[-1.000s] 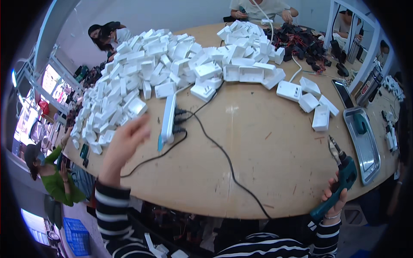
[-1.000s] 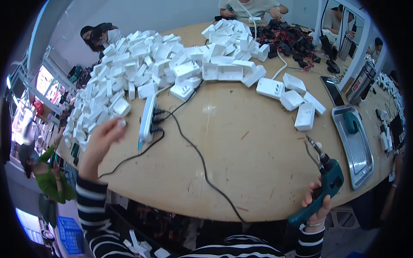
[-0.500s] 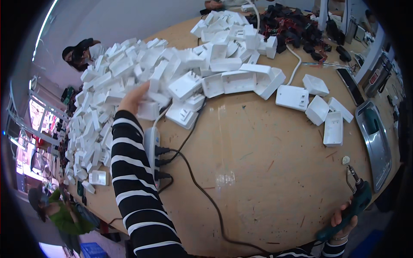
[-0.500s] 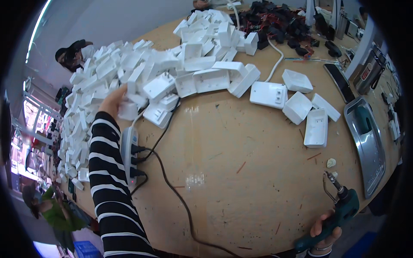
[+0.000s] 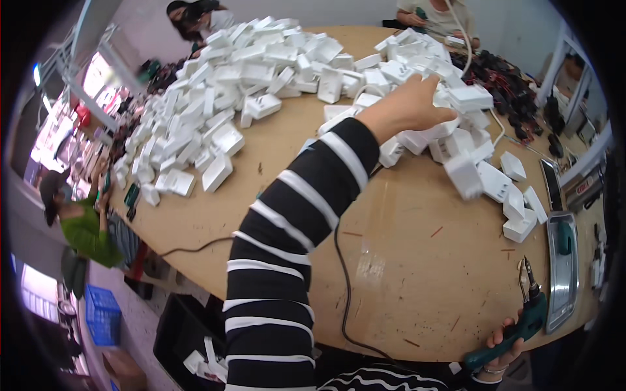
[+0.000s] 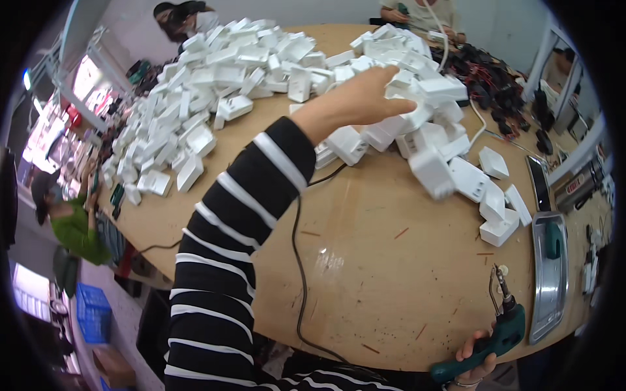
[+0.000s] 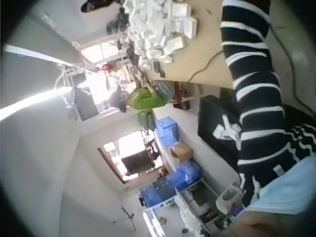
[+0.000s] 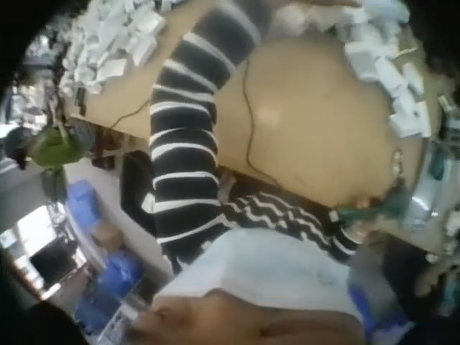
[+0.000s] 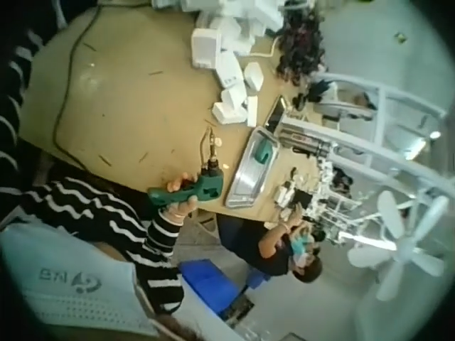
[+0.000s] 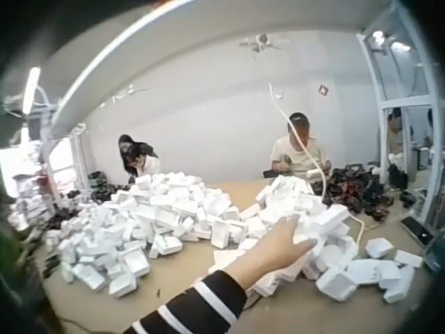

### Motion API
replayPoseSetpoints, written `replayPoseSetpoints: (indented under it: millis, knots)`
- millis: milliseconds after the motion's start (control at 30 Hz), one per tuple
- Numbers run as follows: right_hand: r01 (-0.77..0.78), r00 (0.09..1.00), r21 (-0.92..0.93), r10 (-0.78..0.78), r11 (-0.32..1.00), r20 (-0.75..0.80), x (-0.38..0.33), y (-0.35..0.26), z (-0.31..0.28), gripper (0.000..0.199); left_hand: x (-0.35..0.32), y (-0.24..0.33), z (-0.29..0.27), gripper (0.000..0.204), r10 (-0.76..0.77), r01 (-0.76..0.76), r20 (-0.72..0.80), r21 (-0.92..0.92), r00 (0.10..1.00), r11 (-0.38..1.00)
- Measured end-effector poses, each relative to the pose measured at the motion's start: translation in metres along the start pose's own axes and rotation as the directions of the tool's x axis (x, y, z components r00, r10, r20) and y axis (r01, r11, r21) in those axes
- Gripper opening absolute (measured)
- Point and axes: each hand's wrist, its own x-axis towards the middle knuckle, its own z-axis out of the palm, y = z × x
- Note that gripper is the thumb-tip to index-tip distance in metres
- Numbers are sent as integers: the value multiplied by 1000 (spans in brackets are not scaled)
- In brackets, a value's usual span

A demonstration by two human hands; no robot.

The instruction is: Soldering electronic components into white plastic housings using a handheld soldering gun at a manual workstation.

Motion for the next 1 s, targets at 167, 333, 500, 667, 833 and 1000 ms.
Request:
replayPoseSetpoints:
  millis: [167,333,500,667,833,1000]
  knots:
    - [-55,995,-46,59,997,85,-2,-5,-9,70,-128,-102,-89,70,-41,285,-614,306,788,908]
    - [-36,998,-1,36,999,54,4,-11,-20,69,-347,-256,-205,71,-245,698,-902,82,355,711]
    - [-21,998,-51,24,998,60,-5,-23,-38,69,-429,-306,-197,59,-777,252,-625,-765,-71,592]
    - [25,1000,-89,-26,996,-14,-12,-22,-41,68,-414,-403,-201,57,-616,407,-786,-546,55,733]
    - [54,992,-133,-69,990,-106,-17,-23,-49,67,-328,-474,-232,53,-614,215,-586,-608,528,765]
    - [77,989,-166,-96,983,-112,-24,-28,-37,67,-179,-445,-164,50,-655,-21,-458,-829,601,560]
